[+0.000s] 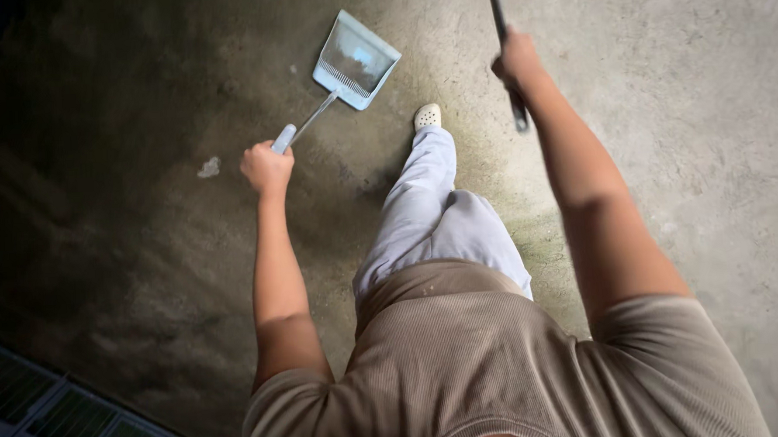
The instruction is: The person sweeps a concrete floor using a broom, pushing debris toward a dustpan. They then sweep the debris into the dustpan.
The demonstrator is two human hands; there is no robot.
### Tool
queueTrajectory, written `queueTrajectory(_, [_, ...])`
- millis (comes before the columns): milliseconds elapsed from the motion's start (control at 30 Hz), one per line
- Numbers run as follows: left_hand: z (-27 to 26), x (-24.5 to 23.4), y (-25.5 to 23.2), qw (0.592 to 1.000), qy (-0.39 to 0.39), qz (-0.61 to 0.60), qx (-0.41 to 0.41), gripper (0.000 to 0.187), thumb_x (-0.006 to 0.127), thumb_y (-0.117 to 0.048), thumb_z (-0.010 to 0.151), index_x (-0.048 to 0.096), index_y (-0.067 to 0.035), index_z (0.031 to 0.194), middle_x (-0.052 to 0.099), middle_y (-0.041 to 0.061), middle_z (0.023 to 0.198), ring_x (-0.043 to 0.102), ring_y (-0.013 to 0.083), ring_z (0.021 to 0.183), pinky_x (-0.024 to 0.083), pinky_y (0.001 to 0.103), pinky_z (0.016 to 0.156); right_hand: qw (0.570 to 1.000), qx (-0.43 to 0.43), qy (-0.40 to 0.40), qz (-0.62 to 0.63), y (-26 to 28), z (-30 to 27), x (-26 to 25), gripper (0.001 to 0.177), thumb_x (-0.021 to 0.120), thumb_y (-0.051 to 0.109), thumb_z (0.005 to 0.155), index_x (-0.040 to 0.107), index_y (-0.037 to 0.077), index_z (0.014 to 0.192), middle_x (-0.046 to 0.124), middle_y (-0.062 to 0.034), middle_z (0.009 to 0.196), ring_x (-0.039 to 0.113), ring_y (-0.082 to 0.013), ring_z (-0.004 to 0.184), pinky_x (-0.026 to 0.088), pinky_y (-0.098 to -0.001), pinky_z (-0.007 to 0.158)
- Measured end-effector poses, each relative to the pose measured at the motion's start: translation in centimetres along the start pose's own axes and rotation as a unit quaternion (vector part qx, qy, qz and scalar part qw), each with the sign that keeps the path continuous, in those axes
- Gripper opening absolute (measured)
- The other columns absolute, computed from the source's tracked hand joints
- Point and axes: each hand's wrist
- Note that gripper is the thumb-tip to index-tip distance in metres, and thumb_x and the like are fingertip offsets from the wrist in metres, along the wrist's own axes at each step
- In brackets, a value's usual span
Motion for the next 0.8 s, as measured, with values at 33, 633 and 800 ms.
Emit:
queueTrajectory(33, [0.1,0.0,0.2,1.000,0.001,0.004,-0.004,0.022,0.083,-0.031,0.072,0.080,-0.011,0.079,0.072,0.021,0.076,0.070,0.0430,0.073,0.056,0.053,0.071,1.000,0.001,-0.008,-0.019,0.6,2.0,2.3,0.037,0.066,0.006,0.084,0.057,-0.003,0.119,0.066,-0.0313,0.091,0.066,-0.0454,0.080,0.055,-0.0510,0.065])
queueTrajectory(633, [1.1,-1.1,-0.6,0.999,0.002,-0.048,0.010,0.019,0.083,-0.025,0.073,0.078,-0.007,0.078,0.072,0.020,0.074,0.070,0.0417,0.071,0.057,0.050,0.070,0.972,0.120,0.193,-0.056,2.5,-8.2,-3.0,0.055,0.062,0.002,0.090,0.051,-0.002,0.144,0.072,-0.0278,0.097,0.073,-0.0331,0.074,0.061,-0.0403,0.058])
queueTrajectory(800, [1.8,-1.3,-1.2,1.000,-0.006,-0.024,0.006,0.019,0.083,-0.026,0.072,0.079,-0.008,0.076,0.071,0.020,0.074,0.070,0.0426,0.071,0.057,0.051,0.069,0.994,0.034,0.056,-0.084,4.1,-6.6,8.0,0.050,0.072,0.009,0.083,0.051,-0.013,0.123,0.068,-0.0254,0.093,0.067,-0.0367,0.078,0.058,-0.0437,0.066])
Point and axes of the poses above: each hand's wrist, its own z-axis towards the middle knuckle, its own x-axis out of the palm, y = z × x
